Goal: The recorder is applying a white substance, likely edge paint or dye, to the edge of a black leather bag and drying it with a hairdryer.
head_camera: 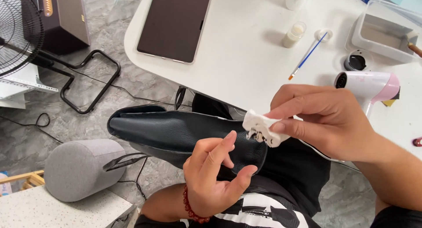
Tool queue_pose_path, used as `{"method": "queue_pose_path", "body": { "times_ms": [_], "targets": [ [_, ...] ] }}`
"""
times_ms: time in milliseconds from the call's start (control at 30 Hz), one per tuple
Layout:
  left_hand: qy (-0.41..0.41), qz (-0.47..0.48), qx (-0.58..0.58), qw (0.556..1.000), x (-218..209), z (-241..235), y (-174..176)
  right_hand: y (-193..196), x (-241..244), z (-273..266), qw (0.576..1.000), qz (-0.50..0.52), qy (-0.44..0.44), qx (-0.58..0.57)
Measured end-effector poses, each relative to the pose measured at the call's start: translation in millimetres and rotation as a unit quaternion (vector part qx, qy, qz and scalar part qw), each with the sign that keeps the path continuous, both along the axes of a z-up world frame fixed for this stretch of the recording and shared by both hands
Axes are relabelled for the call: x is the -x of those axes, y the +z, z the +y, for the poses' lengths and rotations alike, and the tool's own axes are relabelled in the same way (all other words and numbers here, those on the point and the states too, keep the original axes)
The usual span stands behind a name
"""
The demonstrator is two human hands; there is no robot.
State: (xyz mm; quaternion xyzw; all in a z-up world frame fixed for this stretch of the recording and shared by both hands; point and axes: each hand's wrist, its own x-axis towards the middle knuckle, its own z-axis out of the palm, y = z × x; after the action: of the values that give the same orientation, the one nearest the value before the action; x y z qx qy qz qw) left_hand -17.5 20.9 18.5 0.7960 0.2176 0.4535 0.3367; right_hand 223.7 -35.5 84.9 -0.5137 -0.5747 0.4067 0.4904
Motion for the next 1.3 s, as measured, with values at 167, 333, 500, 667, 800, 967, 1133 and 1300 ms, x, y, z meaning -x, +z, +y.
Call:
{"method": "queue_pose_path", "body": {
  "times_ms": [167,333,500,667,800,967,1133,1300],
  "targets": [
    [-0.030,-0.032,0.045,0.998,-1.5,1.6,6.4,16.2,10.5,2.8,0.998,-0.037,0.043,-0.011],
    [-0.130,-0.087,0.111,0.981,0.0,6.1,-0.9,28.0,22.7,11.6,0.984,-0.169,0.046,-0.039],
    [-0.126,-0.118,0.189,0.967,-2.7,5.7,1.9,35.4,32.2,16.1,0.964,-0.253,0.008,-0.084],
    [-0.098,-0.128,0.227,0.960,-2.8,5.2,-5.4,34.3,36.3,17.3,0.948,-0.290,-0.004,-0.130],
    [-0.088,-0.142,0.204,0.965,-5.0,6.6,-7.4,33.2,37.9,15.0,0.953,-0.285,-0.036,-0.100],
    [-0.095,-0.167,0.245,0.950,-3.7,4.1,-7.1,43.4,37.7,12.0,0.966,-0.248,-0.008,-0.073],
    [-0.121,-0.151,0.184,0.964,-3.6,10.6,7.6,37.9,37.2,15.7,0.966,-0.245,0.046,-0.068],
    [-0.076,-0.117,0.186,0.973,1.6,2.2,-9.0,42.2,38.6,29.2,0.954,-0.262,0.097,-0.114]
  ]
}}
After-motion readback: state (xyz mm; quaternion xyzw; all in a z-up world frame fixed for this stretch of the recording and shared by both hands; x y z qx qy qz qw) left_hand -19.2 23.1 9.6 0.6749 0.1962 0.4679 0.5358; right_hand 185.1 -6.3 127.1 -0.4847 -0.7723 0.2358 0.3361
